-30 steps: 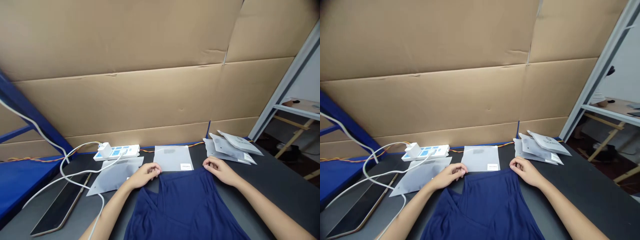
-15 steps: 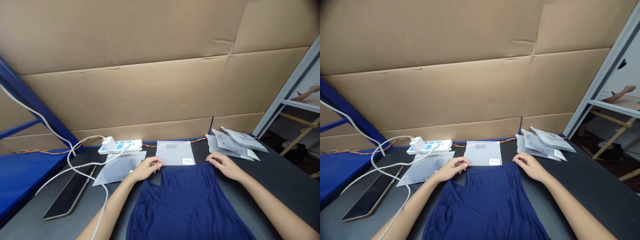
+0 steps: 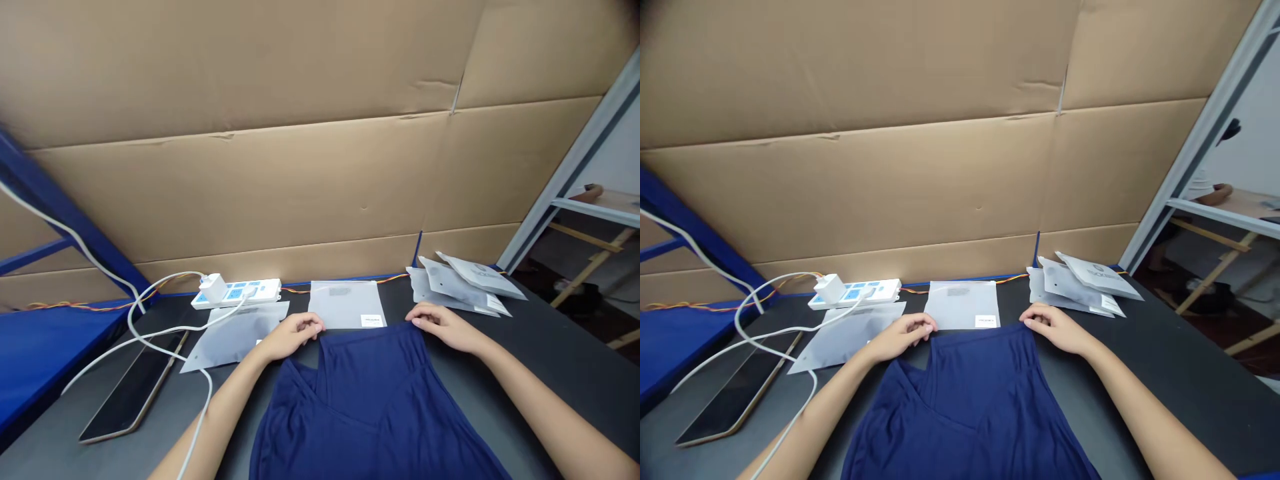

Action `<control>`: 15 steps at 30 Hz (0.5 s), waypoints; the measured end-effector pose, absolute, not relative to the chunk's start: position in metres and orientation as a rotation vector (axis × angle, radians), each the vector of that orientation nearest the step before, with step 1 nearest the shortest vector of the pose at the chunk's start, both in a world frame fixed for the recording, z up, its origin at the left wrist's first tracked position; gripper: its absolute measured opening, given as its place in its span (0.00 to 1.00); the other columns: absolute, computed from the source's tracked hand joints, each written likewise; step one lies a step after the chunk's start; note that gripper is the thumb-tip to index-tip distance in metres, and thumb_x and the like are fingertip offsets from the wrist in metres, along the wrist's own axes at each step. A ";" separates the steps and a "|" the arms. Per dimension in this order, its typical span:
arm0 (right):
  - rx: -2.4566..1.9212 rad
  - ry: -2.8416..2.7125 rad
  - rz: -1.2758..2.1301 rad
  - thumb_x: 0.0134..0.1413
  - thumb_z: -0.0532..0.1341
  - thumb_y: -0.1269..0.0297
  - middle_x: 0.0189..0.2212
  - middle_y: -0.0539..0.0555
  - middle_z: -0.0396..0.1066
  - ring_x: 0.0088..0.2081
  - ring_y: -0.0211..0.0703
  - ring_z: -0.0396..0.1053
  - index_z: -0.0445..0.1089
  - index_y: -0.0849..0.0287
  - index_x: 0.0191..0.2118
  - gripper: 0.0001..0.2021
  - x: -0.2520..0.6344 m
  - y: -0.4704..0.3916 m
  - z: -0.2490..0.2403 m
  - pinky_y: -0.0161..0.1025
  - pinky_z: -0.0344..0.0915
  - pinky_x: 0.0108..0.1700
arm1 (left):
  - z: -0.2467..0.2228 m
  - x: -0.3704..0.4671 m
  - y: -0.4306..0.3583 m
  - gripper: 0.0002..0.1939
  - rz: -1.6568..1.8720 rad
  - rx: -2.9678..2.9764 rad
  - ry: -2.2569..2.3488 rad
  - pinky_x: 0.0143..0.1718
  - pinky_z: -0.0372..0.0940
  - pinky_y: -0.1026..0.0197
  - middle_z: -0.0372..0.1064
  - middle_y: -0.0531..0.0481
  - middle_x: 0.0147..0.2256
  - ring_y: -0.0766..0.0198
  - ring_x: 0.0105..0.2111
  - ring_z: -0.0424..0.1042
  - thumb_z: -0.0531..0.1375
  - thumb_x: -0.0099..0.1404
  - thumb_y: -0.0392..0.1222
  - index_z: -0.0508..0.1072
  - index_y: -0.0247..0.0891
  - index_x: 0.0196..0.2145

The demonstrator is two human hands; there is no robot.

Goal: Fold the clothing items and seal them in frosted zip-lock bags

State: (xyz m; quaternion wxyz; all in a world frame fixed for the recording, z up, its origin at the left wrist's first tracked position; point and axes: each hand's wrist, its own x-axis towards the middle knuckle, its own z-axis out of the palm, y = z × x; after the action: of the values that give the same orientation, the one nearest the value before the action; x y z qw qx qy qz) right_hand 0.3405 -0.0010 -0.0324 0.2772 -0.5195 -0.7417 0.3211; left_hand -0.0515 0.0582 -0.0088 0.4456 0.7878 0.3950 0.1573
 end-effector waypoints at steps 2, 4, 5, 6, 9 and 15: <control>-1.385 -2.003 0.851 0.61 0.58 0.51 0.34 0.51 0.66 0.31 0.40 0.63 0.73 0.55 0.40 0.14 0.340 -0.002 -0.032 0.38 0.61 0.35 | -0.008 -0.050 0.056 0.17 0.366 2.029 0.948 0.27 0.58 0.67 0.65 0.54 0.30 0.67 0.27 0.62 0.57 0.67 0.55 0.74 0.39 0.41; -1.372 -2.009 0.840 0.59 0.60 0.52 0.32 0.49 0.65 0.29 0.38 0.61 0.72 0.56 0.37 0.13 0.339 -0.002 -0.033 0.37 0.61 0.33 | -0.007 -0.046 0.053 0.15 0.357 2.138 0.915 0.29 0.59 0.66 0.65 0.54 0.31 0.67 0.28 0.63 0.62 0.63 0.53 0.74 0.39 0.41; -1.368 -2.012 0.838 0.58 0.60 0.52 0.30 0.49 0.64 0.28 0.38 0.61 0.71 0.56 0.36 0.13 0.339 -0.003 -0.032 0.36 0.61 0.32 | -0.006 -0.045 0.051 0.13 0.363 2.189 0.906 0.31 0.60 0.66 0.64 0.54 0.31 0.66 0.29 0.63 0.63 0.62 0.51 0.75 0.39 0.40; -1.366 -2.011 0.835 0.58 0.60 0.52 0.29 0.48 0.64 0.28 0.38 0.61 0.70 0.56 0.36 0.12 0.338 -0.003 -0.031 0.36 0.60 0.32 | -0.004 -0.043 0.048 0.11 0.377 2.229 0.903 0.32 0.61 0.65 0.64 0.54 0.32 0.66 0.29 0.63 0.64 0.62 0.49 0.74 0.39 0.38; -1.367 -1.998 0.793 0.60 0.58 0.53 0.25 0.47 0.63 0.27 0.39 0.61 0.69 0.56 0.35 0.12 0.336 -0.011 -0.016 0.37 0.60 0.31 | 0.012 -0.039 0.034 0.06 0.466 2.314 0.922 0.39 0.63 0.61 0.65 0.51 0.37 0.62 0.35 0.65 0.60 0.65 0.44 0.73 0.40 0.35; -1.312 -2.166 0.541 0.60 0.58 0.62 0.37 0.54 0.73 0.38 0.47 0.69 0.71 0.54 0.35 0.06 0.332 -0.077 0.027 0.44 0.66 0.43 | 0.050 -0.035 -0.043 0.08 0.431 2.815 0.796 0.46 0.62 0.54 0.71 0.50 0.39 0.58 0.42 0.68 0.54 0.69 0.34 0.72 0.42 0.37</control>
State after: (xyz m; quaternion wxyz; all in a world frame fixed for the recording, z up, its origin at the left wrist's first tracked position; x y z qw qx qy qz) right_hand 0.3320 -0.0768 0.0266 0.2723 -0.4876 -0.8048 0.2011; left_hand -0.0348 -0.0428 0.0501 0.0924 0.9479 0.2681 0.1451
